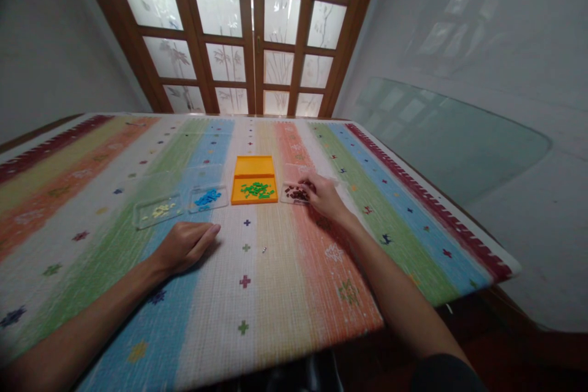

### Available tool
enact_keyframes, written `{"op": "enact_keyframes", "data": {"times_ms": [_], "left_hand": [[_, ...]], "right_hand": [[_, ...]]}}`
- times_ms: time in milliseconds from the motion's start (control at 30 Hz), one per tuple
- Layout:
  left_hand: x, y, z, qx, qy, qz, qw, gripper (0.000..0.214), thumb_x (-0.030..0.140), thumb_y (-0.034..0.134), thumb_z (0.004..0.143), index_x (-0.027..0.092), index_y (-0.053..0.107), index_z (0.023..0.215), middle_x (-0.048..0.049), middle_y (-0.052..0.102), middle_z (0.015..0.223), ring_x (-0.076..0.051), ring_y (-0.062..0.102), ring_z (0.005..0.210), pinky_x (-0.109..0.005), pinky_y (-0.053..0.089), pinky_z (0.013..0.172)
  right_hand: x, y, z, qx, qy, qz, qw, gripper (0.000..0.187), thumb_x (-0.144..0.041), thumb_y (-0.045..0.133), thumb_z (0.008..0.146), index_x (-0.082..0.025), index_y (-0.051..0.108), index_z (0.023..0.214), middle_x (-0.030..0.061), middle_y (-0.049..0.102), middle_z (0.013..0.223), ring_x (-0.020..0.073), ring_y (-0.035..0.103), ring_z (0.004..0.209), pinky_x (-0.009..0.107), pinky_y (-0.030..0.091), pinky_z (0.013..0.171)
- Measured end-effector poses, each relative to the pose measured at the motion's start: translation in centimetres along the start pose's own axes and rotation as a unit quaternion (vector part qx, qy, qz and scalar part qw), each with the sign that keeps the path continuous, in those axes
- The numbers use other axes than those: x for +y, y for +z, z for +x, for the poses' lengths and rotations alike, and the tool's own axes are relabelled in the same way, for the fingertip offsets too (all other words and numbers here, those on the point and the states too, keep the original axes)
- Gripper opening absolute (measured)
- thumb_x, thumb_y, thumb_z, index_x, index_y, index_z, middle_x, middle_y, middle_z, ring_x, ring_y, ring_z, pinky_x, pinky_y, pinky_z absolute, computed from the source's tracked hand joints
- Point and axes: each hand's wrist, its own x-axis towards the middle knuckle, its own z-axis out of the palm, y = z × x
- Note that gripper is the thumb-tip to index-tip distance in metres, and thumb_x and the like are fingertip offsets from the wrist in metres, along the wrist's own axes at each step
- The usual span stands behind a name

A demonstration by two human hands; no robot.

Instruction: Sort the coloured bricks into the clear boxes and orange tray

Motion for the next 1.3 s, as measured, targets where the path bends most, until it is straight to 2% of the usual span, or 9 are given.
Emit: {"op": "enact_keyframes", "data": {"times_ms": [233, 433, 500, 667, 767, 900, 1000, 1133, 1300], "left_hand": [[0.1, -0.1, 0.1, -0.002, 0.01, 0.009, 1.0, 0.042, 0.02, 0.037, 0.103, 0.019, 0.046, 0.062, 0.0046, 0.046, 0.05, -0.009, 0.042, 0.043, -0.024, 0.032, 0.049], [0.1, -0.1, 0.1, -0.006, 0.014, 0.009, 1.0, 0.042, 0.019, 0.036, 0.103, 0.019, 0.046, 0.062, 0.005, 0.045, 0.05, -0.009, 0.041, 0.043, -0.024, 0.031, 0.049], [0.0, -0.1, 0.1, -0.006, 0.017, 0.011, 1.0, 0.042, 0.02, 0.036, 0.103, 0.019, 0.046, 0.062, 0.0051, 0.045, 0.05, -0.009, 0.041, 0.043, -0.024, 0.031, 0.049], [-0.1, 0.0, 0.1, -0.005, 0.017, 0.018, 1.0, 0.043, 0.021, 0.036, 0.104, 0.019, 0.046, 0.063, 0.005, 0.045, 0.05, -0.009, 0.041, 0.042, -0.024, 0.031, 0.049], [0.0, 0.0, 0.1, -0.005, 0.012, 0.018, 1.0, 0.044, 0.021, 0.036, 0.104, 0.019, 0.045, 0.062, 0.0052, 0.044, 0.05, -0.009, 0.041, 0.042, -0.023, 0.032, 0.049], [0.0, 0.0, 0.1, -0.007, 0.012, 0.019, 1.0, 0.044, 0.021, 0.035, 0.105, 0.019, 0.045, 0.062, 0.005, 0.045, 0.05, -0.009, 0.041, 0.043, -0.023, 0.032, 0.049], [0.0, 0.1, 0.1, -0.007, 0.018, 0.018, 1.0, 0.044, 0.021, 0.035, 0.105, 0.019, 0.045, 0.063, 0.0049, 0.045, 0.05, -0.009, 0.041, 0.043, -0.023, 0.033, 0.049], [-0.1, 0.0, 0.1, -0.01, 0.019, 0.023, 1.0, 0.044, 0.021, 0.035, 0.105, 0.019, 0.045, 0.063, 0.005, 0.045, 0.05, -0.009, 0.041, 0.043, -0.023, 0.032, 0.049], [-0.1, 0.0, 0.1, -0.008, 0.024, 0.022, 0.999, 0.044, 0.021, 0.035, 0.105, 0.019, 0.046, 0.063, 0.0047, 0.046, 0.05, -0.009, 0.042, 0.043, -0.024, 0.033, 0.049]], "right_hand": [[0.9, 0.1, -0.2, 0.014, -0.033, -0.023, 0.999, 0.02, -0.02, 0.052, 0.089, -0.019, 0.072, 0.089, 0.0082, 0.075, 0.088, 0.0216, 0.068, 0.081, 0.034, 0.052, 0.075], [0.9, 0.0, -0.3, 0.011, -0.025, -0.005, 1.0, 0.024, -0.02, 0.055, 0.09, -0.021, 0.073, 0.106, 0.0086, 0.076, 0.096, 0.0221, 0.07, 0.08, 0.036, 0.056, 0.076], [0.5, -0.3, -0.3, 0.016, -0.036, -0.004, 0.999, 0.024, -0.02, 0.056, 0.091, -0.022, 0.072, 0.108, 0.0081, 0.076, 0.096, 0.0217, 0.07, 0.079, 0.037, 0.056, 0.076], [-2.4, -0.7, -0.7, 0.064, -0.123, -0.003, 0.99, 0.023, -0.016, 0.055, 0.093, -0.023, 0.072, 0.106, 0.0085, 0.072, 0.1, 0.0231, 0.066, 0.094, 0.04, 0.055, 0.081], [-4.8, -0.3, -1.6, 0.018, -0.163, 0.054, 0.985, 0.022, -0.017, 0.056, 0.094, -0.023, 0.07, 0.11, 0.0081, 0.069, 0.102, 0.0214, 0.065, 0.095, 0.037, 0.055, 0.08], [-7.4, 1.0, -3.0, -0.14, -0.204, 0.083, 0.965, 0.02, -0.023, 0.06, 0.095, -0.021, 0.07, 0.112, 0.0082, 0.065, 0.102, 0.0185, 0.062, 0.088, 0.034, 0.054, 0.076], [-8.2, 1.9, -3.9, -0.23, -0.219, 0.076, 0.945, 0.013, -0.023, 0.062, 0.095, -0.02, 0.073, 0.098, 0.0073, 0.064, 0.096, 0.0173, 0.06, 0.085, 0.032, 0.051, 0.075], [-8.3, 2.7, -4.6, -0.237, -0.227, 0.076, 0.942, 0.017, -0.019, 0.059, 0.096, -0.019, 0.071, 0.085, 0.0055, 0.064, 0.088, 0.0158, 0.057, 0.081, 0.029, 0.046, 0.07], [-8.6, 3.1, -4.7, -0.23, -0.225, 0.054, 0.945, 0.015, -0.018, 0.056, 0.097, -0.017, 0.066, 0.085, 0.0051, 0.062, 0.087, 0.0154, 0.055, 0.078, 0.028, 0.043, 0.068]]}}
